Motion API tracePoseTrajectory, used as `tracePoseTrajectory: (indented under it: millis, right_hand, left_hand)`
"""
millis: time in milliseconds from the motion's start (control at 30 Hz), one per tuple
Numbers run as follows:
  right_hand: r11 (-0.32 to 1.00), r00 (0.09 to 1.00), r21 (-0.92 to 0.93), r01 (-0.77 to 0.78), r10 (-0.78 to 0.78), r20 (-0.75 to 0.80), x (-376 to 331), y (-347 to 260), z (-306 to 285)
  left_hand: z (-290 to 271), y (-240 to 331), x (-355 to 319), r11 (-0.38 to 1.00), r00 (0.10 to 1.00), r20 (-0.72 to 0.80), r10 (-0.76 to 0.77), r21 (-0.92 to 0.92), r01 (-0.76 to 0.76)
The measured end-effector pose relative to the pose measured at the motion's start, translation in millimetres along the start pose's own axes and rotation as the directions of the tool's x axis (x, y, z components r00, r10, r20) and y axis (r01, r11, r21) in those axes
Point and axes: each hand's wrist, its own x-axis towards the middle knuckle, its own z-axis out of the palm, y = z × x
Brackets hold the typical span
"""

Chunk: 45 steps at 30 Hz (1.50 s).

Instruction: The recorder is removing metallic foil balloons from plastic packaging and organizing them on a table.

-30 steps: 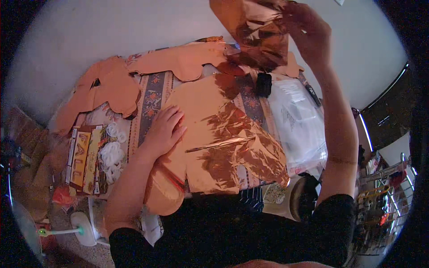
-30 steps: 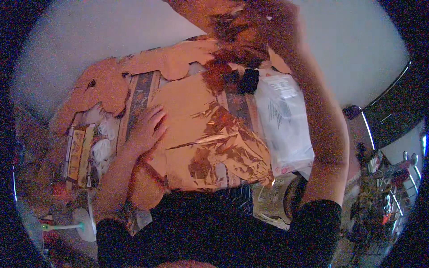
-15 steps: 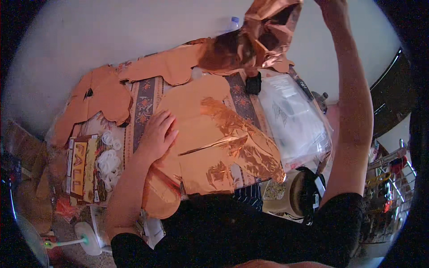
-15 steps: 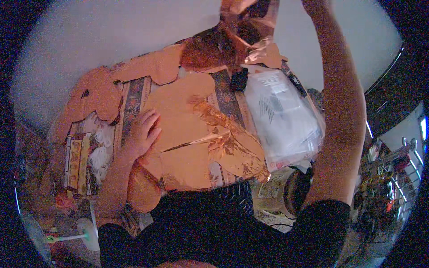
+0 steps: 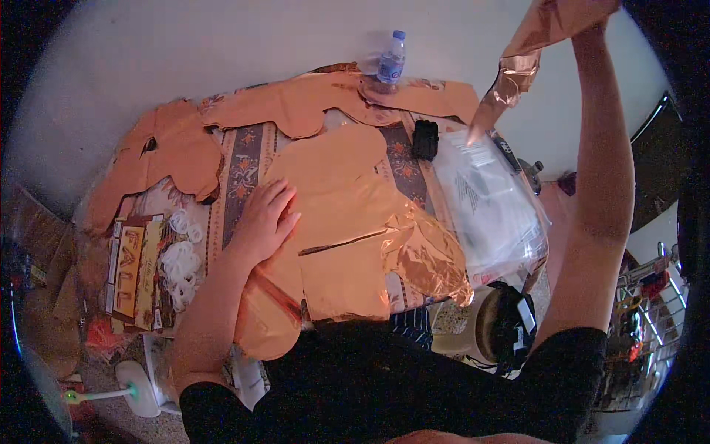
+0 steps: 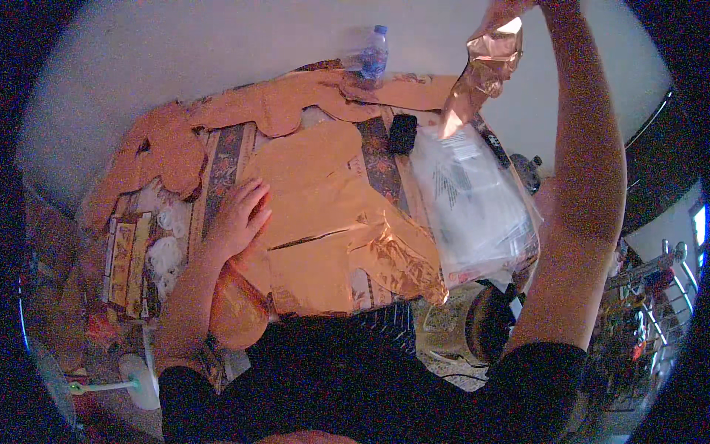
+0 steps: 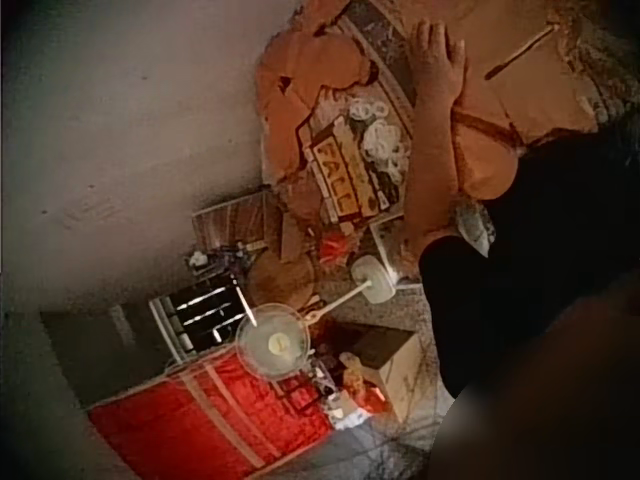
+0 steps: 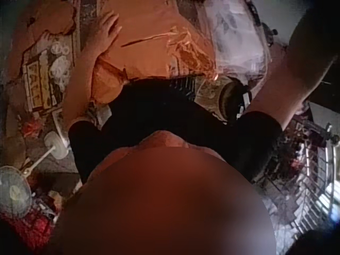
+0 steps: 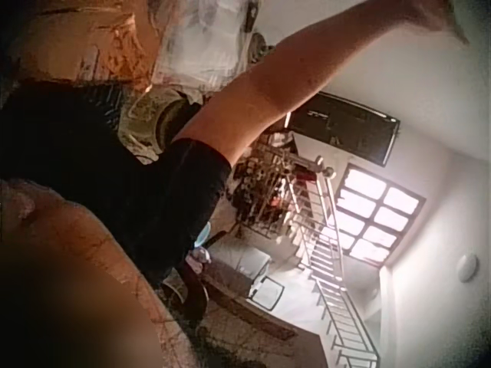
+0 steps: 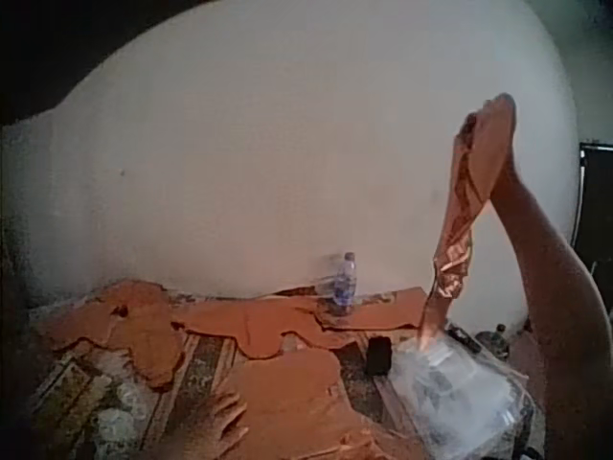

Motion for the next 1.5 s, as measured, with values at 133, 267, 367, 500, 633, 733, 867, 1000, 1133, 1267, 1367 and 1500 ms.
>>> tracePoseTrajectory:
  millis: [133,267,367,500,633,733,867,1000,1133,1267,1367,1500]
  right_hand:
    - [0.638,0.804,-0.732,0.238,0.293,0.518,8.9,102.6,-31.0]
    - [0.480,0.607,-0.803,0.354,0.535,0.588,-13.0,167.9,-72.7]
    - [-0.228,0.635,-0.622,0.749,0.518,0.574,-48.8,327.4,-106.2]
    - [0.093,0.706,-0.995,0.025,0.703,0.084,-141.7,419.2,-95.3]
    - [-0.167,0.347,-0.949,0.267,0.935,-0.067,-184.7,442.9,-64.0]
    - [-0.023,0.415,-0.909,0.417,0.894,0.168,-215.5,452.7,-70.1]
    - [-0.008,0.588,-0.905,0.426,0.763,0.270,-232.6,440.3,-58.5]
    - [-0.208,0.728,-0.932,0.298,0.681,0.080,-235.4,405.3,-73.0]
    - [-0.538,0.835,-0.836,0.112,0.507,-0.214,-249.1,377.7,-89.3]
    - [-0.754,0.779,-0.652,0.085,0.458,-0.428,-276.0,376.4,-114.9]
    - [-0.689,0.799,-0.686,0.232,0.538,-0.269,-285.2,377.8,-121.7]
    - [-0.567,0.707,-0.767,0.301,0.672,-0.219,-276.5,369.0,-120.5]
  left_hand:
    - [-2.1,0.0,-3.1,1.000,1.000,-0.011,-0.012,0.006,0.012]
    - [-2.6,7.8,12.2,0.999,0.999,0.018,0.048,-0.007,-0.048]
    - [-4.0,5.4,1.6,1.000,1.000,0.021,-0.018,-0.007,0.018]
    - [76.3,-65.3,-35.3,0.265,0.902,0.003,-0.431,-0.956,0.130]
    - [27.0,-34.3,1.2,0.985,0.983,-0.076,0.169,0.056,-0.165]
    - [19.8,-28.7,5.5,0.993,0.995,-0.029,0.096,0.071,-0.094]
    - [1.2,-2.9,3.7,0.999,0.999,-0.039,0.027,0.020,-0.026]
    - [2.4,-6.2,1.2,1.000,0.999,-0.034,0.031,-0.002,-0.031]
    - [-0.9,2.6,-1.0,0.998,0.999,0.009,-0.034,0.050,0.033]
    - [-4.0,4.6,1.7,1.000,1.000,0.006,-0.028,-0.012,0.028]
    - [-2.5,1.9,1.4,0.999,1.000,-0.021,-0.014,-0.030,0.013]
    - [0.0,-2.2,0.2,1.000,0.999,-0.035,-0.009,-0.011,0.008]
